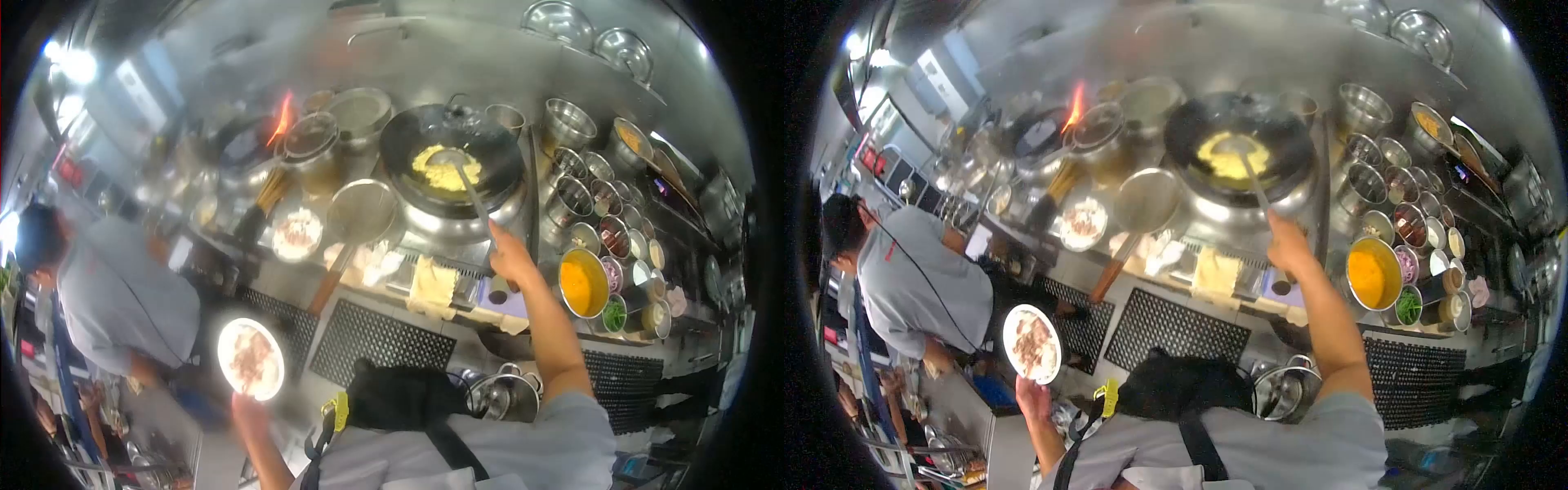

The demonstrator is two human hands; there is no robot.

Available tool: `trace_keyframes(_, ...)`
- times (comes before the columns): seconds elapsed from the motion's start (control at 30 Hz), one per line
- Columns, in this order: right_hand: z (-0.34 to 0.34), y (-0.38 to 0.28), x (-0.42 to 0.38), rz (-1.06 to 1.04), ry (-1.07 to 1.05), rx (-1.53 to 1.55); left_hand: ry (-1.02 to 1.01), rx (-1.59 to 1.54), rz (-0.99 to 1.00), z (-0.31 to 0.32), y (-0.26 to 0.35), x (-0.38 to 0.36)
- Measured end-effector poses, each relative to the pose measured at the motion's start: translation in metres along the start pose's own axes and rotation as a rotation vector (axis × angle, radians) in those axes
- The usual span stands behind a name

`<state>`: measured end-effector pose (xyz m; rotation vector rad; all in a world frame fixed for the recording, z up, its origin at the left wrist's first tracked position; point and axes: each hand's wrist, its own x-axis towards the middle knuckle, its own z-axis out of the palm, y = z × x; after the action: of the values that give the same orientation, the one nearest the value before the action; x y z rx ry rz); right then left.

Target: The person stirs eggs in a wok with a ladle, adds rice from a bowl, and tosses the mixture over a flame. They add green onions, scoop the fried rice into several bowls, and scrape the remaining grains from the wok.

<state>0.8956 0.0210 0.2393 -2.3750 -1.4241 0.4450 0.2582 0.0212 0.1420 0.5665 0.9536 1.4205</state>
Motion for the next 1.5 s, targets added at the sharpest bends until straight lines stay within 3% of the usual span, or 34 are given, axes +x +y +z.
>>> trace_keyframes(0.07, -0.014, 0.004, -0.027, -0.066, 0.038, 0.134, -0.045, 0.035, -0.053, 0.071, 0.0, 0.027)
trace_keyframes(0.13, -0.011, 0.015, -0.048, -0.187, 0.143, 0.057, -0.197, 0.187, -0.017, 0.13, 0.003, 0.058)
trace_keyframes(0.2, -0.022, 0.024, -0.054, -0.16, 0.082, 0.105, -0.284, 0.072, -0.104, 0.193, 0.0, 0.076)
trace_keyframes(0.27, -0.023, 0.035, -0.057, -0.141, 0.093, 0.148, -0.372, 0.006, -0.17, 0.218, -0.016, 0.118)
trace_keyframes(0.47, 0.015, 0.029, 0.033, 0.022, 0.145, 0.224, -0.464, 0.119, -0.257, 0.375, -0.056, 0.178)
trace_keyframes(0.53, 0.026, 0.034, 0.069, -0.044, 0.189, 0.157, -0.466, 0.126, -0.295, 0.417, -0.076, 0.194)
trace_keyframes(0.63, 0.002, -0.004, 0.021, 0.103, 0.136, 0.114, -0.515, 0.157, -0.33, 0.467, -0.089, 0.21)
trace_keyframes(0.7, -0.003, 0.007, -0.003, 0.019, 0.035, 0.054, -0.531, 0.172, -0.307, 0.485, -0.102, 0.224)
trace_keyframes(0.77, -0.009, 0.017, -0.033, -0.072, 0.122, 0.039, -0.625, 0.19, -0.319, 0.495, -0.118, 0.26)
trace_keyframes(0.9, -0.032, 0.008, -0.075, -0.003, 0.161, 0.109, -0.685, 0.29, -0.24, 0.556, -0.135, 0.29)
trace_keyframes(0.97, -0.041, 0.003, -0.092, 0.025, 0.195, 0.149, -0.859, 0.434, -0.136, 0.589, -0.148, 0.311)
trace_keyframes(1.03, -0.061, -0.012, -0.108, 0.089, 0.196, 0.166, -0.913, 0.99, 0.216, 0.627, -0.143, 0.293)
trace_keyframes(1.1, -0.07, -0.021, -0.117, 0.17, 0.18, 0.207, -1.137, 1.131, 1.242, 0.641, -0.181, 0.304)
trace_keyframes(1.13, -0.075, -0.025, -0.121, 0.208, 0.175, 0.23, -1.151, 1.334, 1.161, 0.646, -0.203, 0.298)
trace_keyframes(1.17, -0.08, -0.03, -0.122, 0.213, 0.204, 0.267, -1.306, 1.474, 1.265, 0.645, -0.221, 0.296)
trace_keyframes(1.23, -0.087, -0.043, -0.128, 0.223, 0.269, 0.349, -1.294, 1.672, 1.132, 0.64, -0.271, 0.297)
trace_keyframes(1.33, -0.112, -0.06, -0.144, 0.213, 0.495, 0.365, -1.137, 1.482, 1.195, 0.661, -0.274, 0.316)
trace_keyframes(1.37, -0.118, -0.065, -0.153, 0.2, 0.568, 0.366, -0.891, 1.38, 1.1, 0.665, -0.277, 0.326)
trace_keyframes(1.43, -0.137, -0.076, -0.16, 0.16, 0.718, 0.422, -0.85, 1.181, 1.261, 0.659, -0.248, 0.339)
trace_keyframes(1.5, -0.145, -0.068, -0.156, 0.046, 0.775, 0.425, -0.7, 1.16, 1.131, 0.64, -0.226, 0.349)
